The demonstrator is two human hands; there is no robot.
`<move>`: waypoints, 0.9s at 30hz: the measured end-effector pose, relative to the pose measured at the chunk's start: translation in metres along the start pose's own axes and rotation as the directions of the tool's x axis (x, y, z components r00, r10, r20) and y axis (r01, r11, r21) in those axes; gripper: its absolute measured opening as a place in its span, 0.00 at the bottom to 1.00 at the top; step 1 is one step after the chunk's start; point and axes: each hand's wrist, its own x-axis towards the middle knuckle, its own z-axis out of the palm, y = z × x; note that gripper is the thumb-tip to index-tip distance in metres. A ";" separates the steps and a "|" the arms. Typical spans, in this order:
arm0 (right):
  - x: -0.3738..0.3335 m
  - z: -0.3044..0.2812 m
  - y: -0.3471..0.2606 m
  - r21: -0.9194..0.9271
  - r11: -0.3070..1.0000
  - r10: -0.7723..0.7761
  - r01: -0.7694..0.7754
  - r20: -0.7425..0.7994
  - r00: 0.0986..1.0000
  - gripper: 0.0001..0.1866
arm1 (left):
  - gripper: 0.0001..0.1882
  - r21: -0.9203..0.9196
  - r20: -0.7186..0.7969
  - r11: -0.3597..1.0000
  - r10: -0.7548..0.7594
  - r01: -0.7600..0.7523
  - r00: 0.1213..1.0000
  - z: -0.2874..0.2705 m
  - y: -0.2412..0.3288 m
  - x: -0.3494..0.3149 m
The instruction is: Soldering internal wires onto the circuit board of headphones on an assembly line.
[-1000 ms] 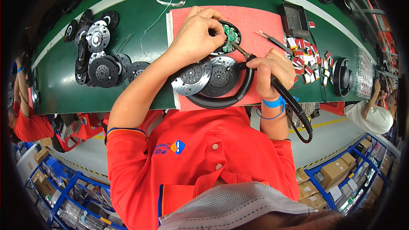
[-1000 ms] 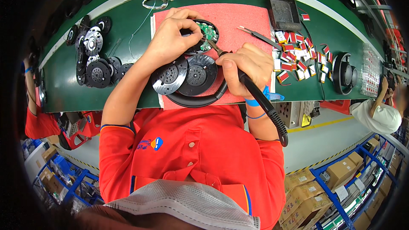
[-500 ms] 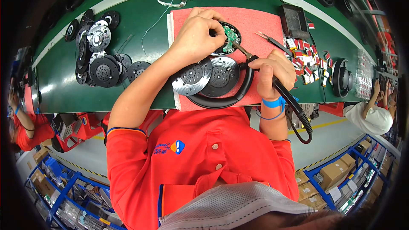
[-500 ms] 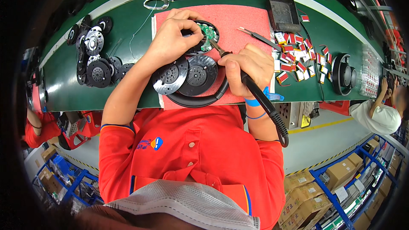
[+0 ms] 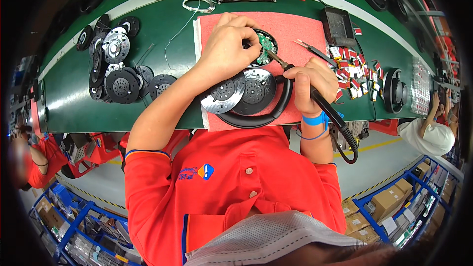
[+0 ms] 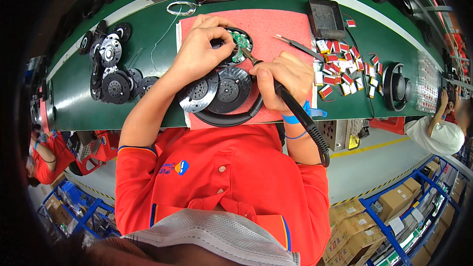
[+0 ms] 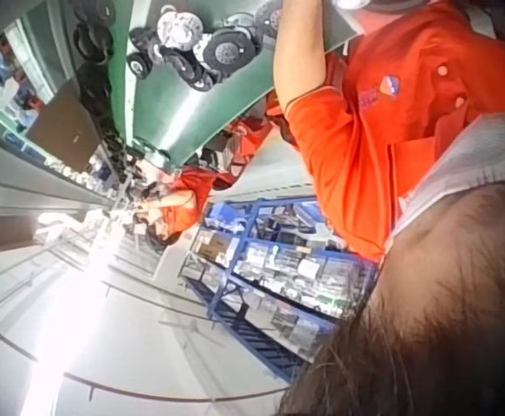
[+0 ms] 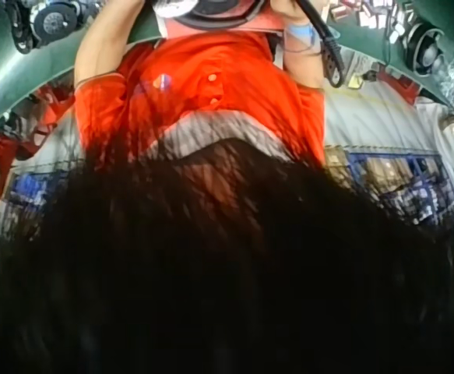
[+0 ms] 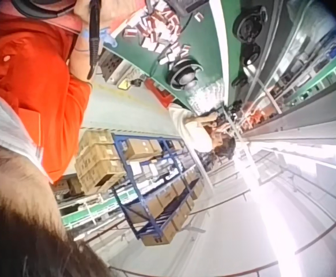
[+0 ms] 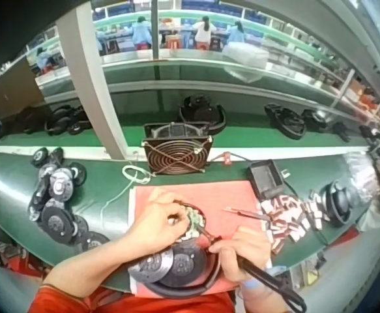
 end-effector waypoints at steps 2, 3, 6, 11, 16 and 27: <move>0.000 0.000 0.000 0.000 1.000 -0.005 0.005 0.016 1.000 0.13 | 0.03 0.019 -0.019 1.000 0.017 -0.017 1.000 0.001 0.001 -0.001; 0.000 -0.001 0.000 -0.001 1.000 -0.007 0.007 0.015 1.000 0.13 | 0.03 0.028 -0.033 0.999 0.029 -0.028 0.999 0.001 0.002 -0.001; 0.000 0.000 0.000 0.006 1.000 0.003 -0.003 0.015 1.000 0.13 | 0.03 0.043 -0.056 0.998 0.049 -0.046 0.997 0.002 0.003 -0.003; -0.001 0.000 0.000 0.016 1.000 0.004 -0.004 0.013 1.000 0.13 | 0.03 0.061 -0.047 0.997 0.048 -0.045 0.998 0.003 0.004 -0.003; -0.001 -0.001 0.000 0.007 1.000 0.006 -0.006 0.016 1.000 0.13 | 0.03 0.069 -0.038 0.997 0.030 -0.028 0.999 0.003 0.004 -0.002; -0.001 -0.002 -0.001 0.000 1.000 0.011 -0.011 -0.004 1.000 0.14 | 0.04 0.074 -0.028 0.997 0.011 -0.008 1.000 0.003 0.005 -0.001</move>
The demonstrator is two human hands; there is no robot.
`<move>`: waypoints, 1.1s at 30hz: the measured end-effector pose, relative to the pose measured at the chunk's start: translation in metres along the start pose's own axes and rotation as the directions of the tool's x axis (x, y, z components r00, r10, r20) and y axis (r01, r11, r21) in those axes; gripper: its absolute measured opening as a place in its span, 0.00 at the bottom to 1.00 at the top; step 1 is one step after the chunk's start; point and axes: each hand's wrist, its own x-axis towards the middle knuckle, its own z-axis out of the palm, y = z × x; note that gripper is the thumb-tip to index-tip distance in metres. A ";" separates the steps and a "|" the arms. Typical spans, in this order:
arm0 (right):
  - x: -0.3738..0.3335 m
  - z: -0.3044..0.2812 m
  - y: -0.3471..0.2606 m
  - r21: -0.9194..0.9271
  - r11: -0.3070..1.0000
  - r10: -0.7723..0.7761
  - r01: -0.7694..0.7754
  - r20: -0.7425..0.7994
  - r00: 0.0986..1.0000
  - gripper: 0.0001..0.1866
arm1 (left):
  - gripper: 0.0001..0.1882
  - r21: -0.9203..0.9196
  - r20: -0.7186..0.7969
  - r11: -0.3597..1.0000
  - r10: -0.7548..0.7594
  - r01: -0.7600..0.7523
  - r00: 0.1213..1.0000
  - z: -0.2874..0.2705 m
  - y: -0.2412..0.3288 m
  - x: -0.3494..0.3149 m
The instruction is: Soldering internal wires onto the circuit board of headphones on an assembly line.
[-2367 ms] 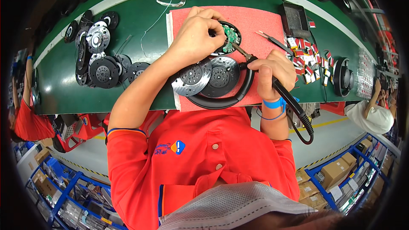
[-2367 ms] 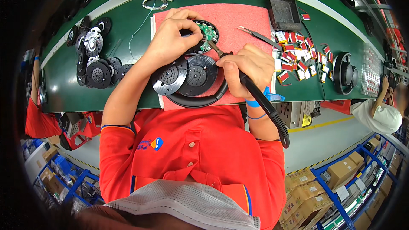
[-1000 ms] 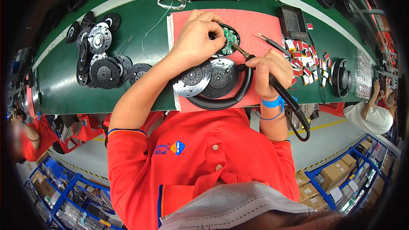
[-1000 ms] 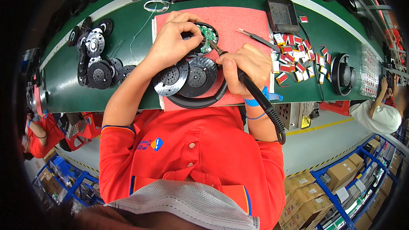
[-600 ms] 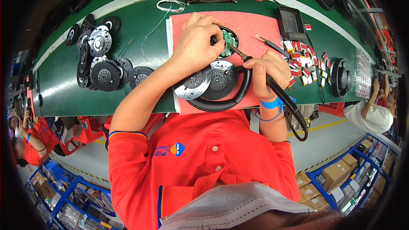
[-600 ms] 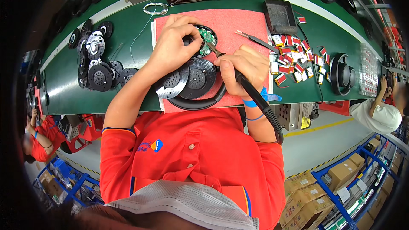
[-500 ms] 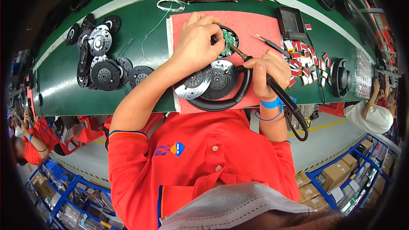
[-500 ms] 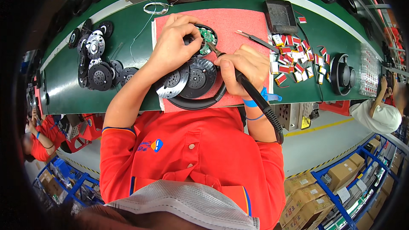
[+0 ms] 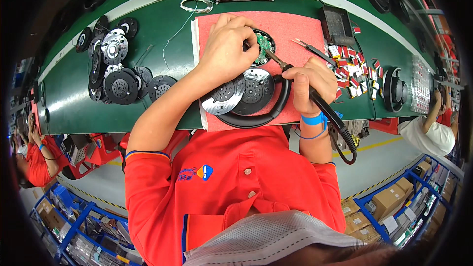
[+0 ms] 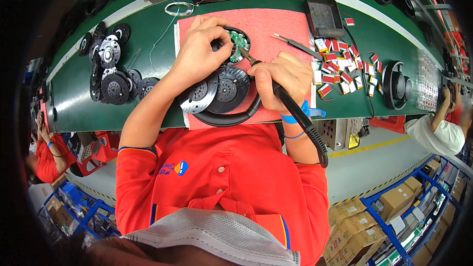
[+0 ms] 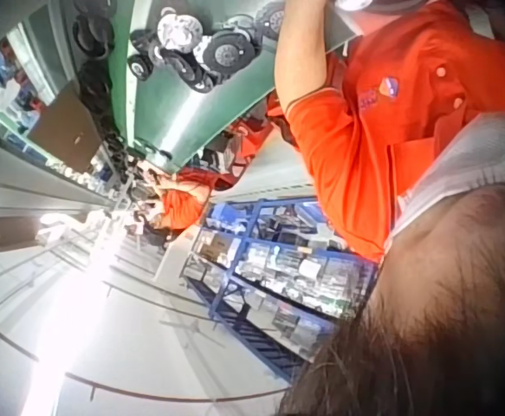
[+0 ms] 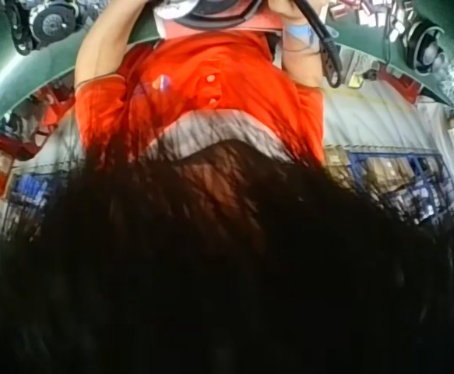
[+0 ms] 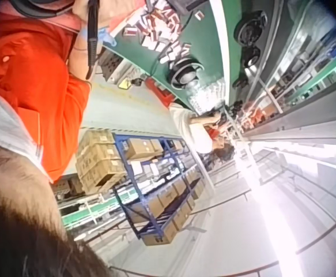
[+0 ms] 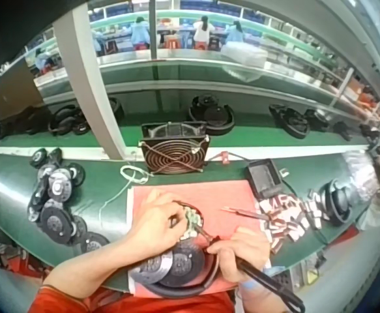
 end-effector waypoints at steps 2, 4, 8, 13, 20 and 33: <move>0.000 0.000 -0.001 0.002 1.000 0.002 -0.002 0.004 1.000 0.14 | 0.04 0.000 0.002 1.000 0.000 0.000 1.000 0.000 0.000 -0.001; -0.001 0.000 -0.001 0.003 1.000 -0.005 0.006 -0.011 1.000 0.14 | 0.04 -0.005 0.005 1.000 -0.006 0.006 1.000 0.000 0.001 -0.001; -0.003 -0.001 -0.001 -0.001 1.000 -0.005 0.005 -0.022 1.000 0.14 | 0.04 -0.005 0.009 1.000 -0.005 0.005 1.000 -0.001 0.001 -0.003; -0.003 -0.005 0.001 0.003 1.000 -0.005 0.005 -0.046 0.999 0.14 | 0.04 -0.024 0.013 1.000 -0.012 0.012 1.000 0.000 0.001 0.002; -0.005 -0.006 0.012 0.053 0.996 -0.066 0.073 -0.115 0.991 0.08 | 0.04 -0.090 0.057 0.995 -0.031 0.036 0.998 -0.003 -0.002 0.006; -0.003 -0.004 0.014 0.035 0.996 -0.073 0.080 -0.172 0.982 0.07 | 0.04 -0.189 0.120 0.980 -0.045 0.067 0.992 -0.006 -0.007 0.008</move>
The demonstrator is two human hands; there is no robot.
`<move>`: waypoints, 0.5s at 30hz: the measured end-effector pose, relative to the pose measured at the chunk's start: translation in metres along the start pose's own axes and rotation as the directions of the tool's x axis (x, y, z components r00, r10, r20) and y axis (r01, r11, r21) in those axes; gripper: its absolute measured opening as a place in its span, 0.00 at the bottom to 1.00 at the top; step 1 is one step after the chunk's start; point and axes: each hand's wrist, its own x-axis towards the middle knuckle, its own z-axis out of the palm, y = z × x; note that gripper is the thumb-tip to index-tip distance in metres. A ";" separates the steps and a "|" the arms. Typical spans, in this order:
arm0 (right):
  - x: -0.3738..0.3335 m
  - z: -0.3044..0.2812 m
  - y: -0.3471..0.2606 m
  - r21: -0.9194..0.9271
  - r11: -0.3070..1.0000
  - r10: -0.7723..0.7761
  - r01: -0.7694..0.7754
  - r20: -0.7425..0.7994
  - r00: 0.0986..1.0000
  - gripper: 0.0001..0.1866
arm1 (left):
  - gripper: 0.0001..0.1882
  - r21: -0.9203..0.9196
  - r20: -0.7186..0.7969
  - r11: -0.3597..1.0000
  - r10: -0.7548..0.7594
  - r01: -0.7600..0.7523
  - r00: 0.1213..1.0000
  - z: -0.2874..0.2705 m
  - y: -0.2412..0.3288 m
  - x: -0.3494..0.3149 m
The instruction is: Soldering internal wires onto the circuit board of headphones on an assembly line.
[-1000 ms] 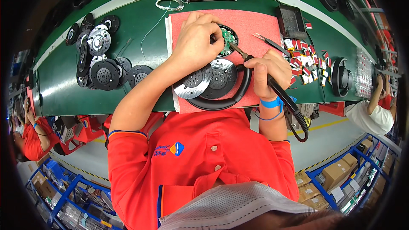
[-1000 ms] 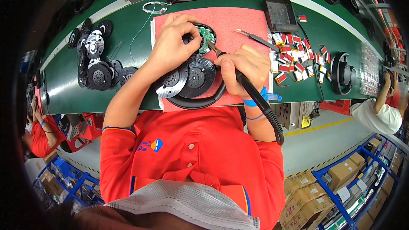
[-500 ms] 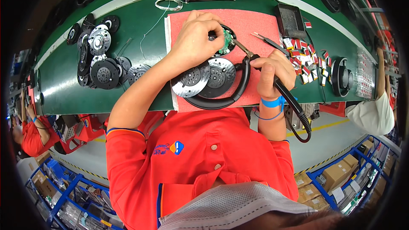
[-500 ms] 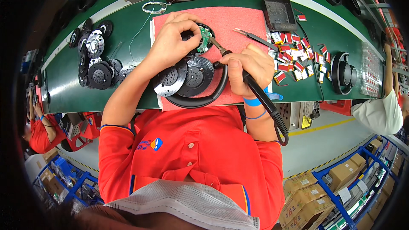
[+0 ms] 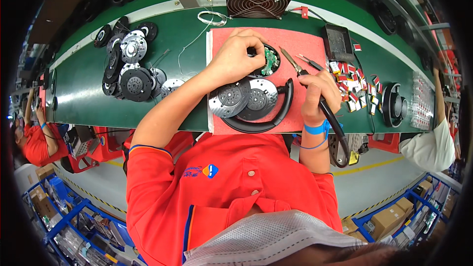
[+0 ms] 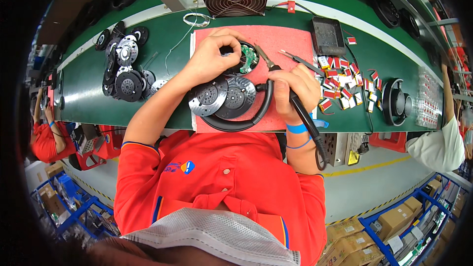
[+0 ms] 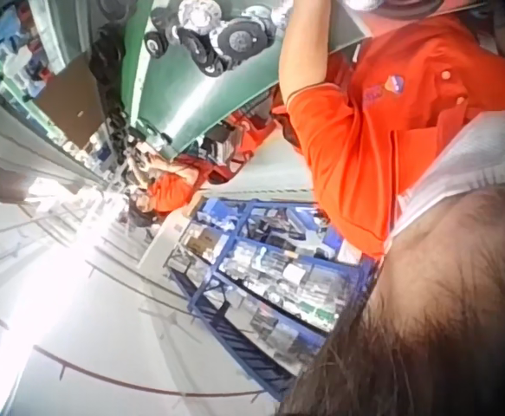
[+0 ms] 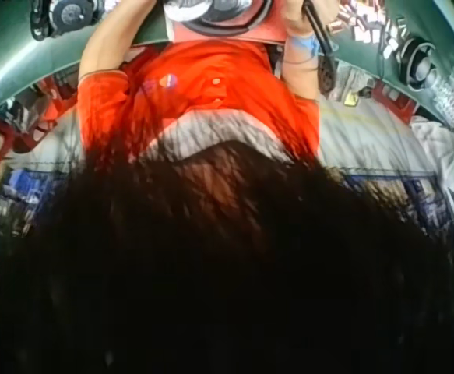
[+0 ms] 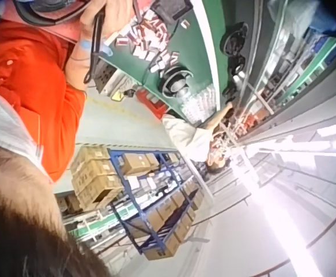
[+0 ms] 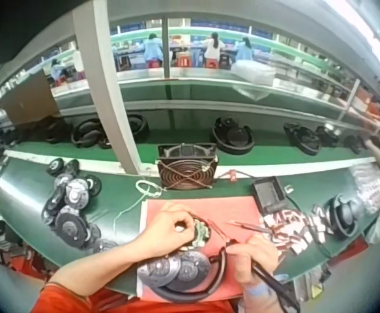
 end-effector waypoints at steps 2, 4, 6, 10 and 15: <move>0.002 0.004 -0.001 -0.034 0.999 0.007 -0.007 0.010 1.000 0.19 | 0.05 -0.009 0.009 1.000 -0.015 0.015 1.000 -0.005 0.001 0.002; 0.000 0.005 -0.001 0.075 0.994 0.071 -0.077 0.075 0.995 0.26 | 0.05 0.041 0.012 0.999 0.026 -0.026 1.000 -0.009 0.003 0.000; -0.002 0.005 -0.008 0.052 0.982 0.172 -0.180 0.124 0.977 0.27 | 0.05 0.026 0.001 0.993 0.119 -0.119 0.993 -0.001 0.000 -0.001; 0.006 0.010 -0.004 -0.100 0.995 0.005 0.021 0.252 0.968 0.06 | 0.03 0.079 0.007 0.985 0.152 -0.152 0.988 0.007 -0.009 -0.004; 0.009 0.016 -0.004 -0.146 0.984 -0.046 0.105 0.364 0.930 0.13 | 0.03 -0.001 0.004 0.996 0.086 -0.086 0.996 0.004 -0.003 -0.010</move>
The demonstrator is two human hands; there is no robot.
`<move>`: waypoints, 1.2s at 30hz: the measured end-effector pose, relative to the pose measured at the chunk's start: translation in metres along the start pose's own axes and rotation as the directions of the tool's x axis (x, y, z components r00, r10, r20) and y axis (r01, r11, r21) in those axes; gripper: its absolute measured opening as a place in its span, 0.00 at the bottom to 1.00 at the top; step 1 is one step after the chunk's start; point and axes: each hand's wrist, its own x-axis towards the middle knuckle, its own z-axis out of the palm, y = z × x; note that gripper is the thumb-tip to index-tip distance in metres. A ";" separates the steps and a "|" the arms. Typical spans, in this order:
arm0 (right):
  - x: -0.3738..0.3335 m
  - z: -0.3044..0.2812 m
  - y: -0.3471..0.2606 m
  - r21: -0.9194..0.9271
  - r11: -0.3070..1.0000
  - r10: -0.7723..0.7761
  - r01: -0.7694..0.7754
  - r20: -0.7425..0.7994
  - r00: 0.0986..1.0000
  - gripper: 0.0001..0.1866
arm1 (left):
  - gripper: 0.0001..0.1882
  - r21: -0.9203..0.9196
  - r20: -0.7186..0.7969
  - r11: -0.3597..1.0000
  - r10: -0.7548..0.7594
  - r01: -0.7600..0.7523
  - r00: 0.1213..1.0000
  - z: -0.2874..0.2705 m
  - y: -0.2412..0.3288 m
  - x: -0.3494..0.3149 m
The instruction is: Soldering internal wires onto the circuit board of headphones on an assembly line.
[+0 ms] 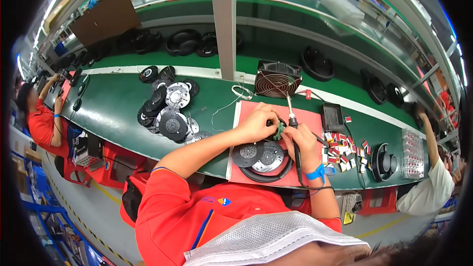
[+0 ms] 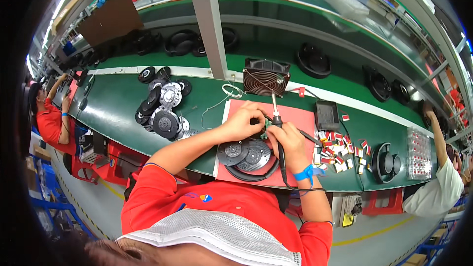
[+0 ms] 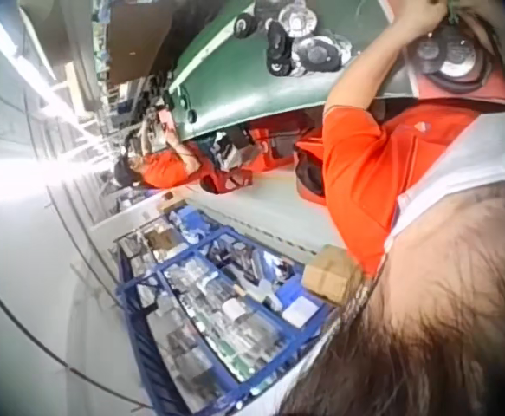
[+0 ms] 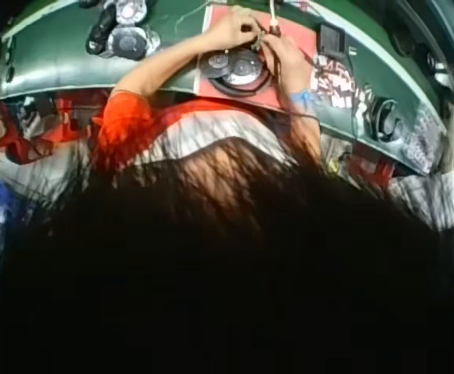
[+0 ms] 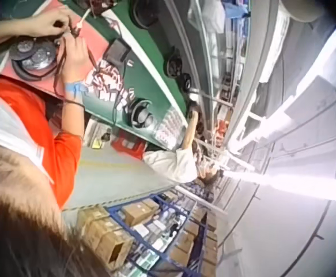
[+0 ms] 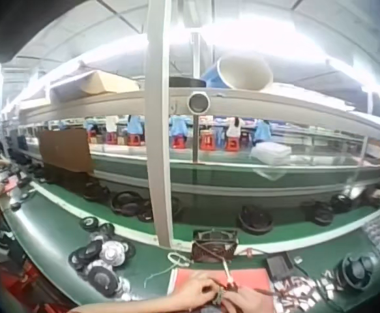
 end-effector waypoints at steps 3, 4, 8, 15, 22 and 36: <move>0.004 0.009 0.006 0.009 0.999 -0.035 0.035 0.033 0.999 0.12 | 0.03 0.020 -0.031 1.000 0.002 -0.002 1.000 -0.001 0.001 -0.001; 0.003 0.011 0.008 0.018 0.999 -0.039 0.038 0.045 0.998 0.13 | 0.04 0.015 -0.038 1.000 0.007 -0.007 0.999 -0.001 0.003 -0.002; 0.003 0.015 0.009 0.045 0.999 -0.031 0.029 0.032 0.999 0.13 | 0.06 -0.020 -0.029 0.999 0.041 -0.042 0.999 0.000 0.003 -0.001; 0.012 0.019 0.011 0.023 1.000 0.000 0.000 -0.031 1.000 0.15 | 0.04 0.025 -0.052 0.988 0.154 -0.153 0.987 -0.004 0.004 0.002; 0.011 0.022 0.015 0.036 0.999 0.030 -0.030 0.004 1.000 0.15 | 0.04 -0.024 -0.021 0.997 0.071 -0.071 0.997 -0.003 -0.001 0.006; 0.010 0.026 0.016 0.059 0.998 0.023 -0.026 0.047 0.999 0.16 | 0.06 -0.058 0.004 0.998 0.002 -0.001 1.000 -0.004 0.003 0.001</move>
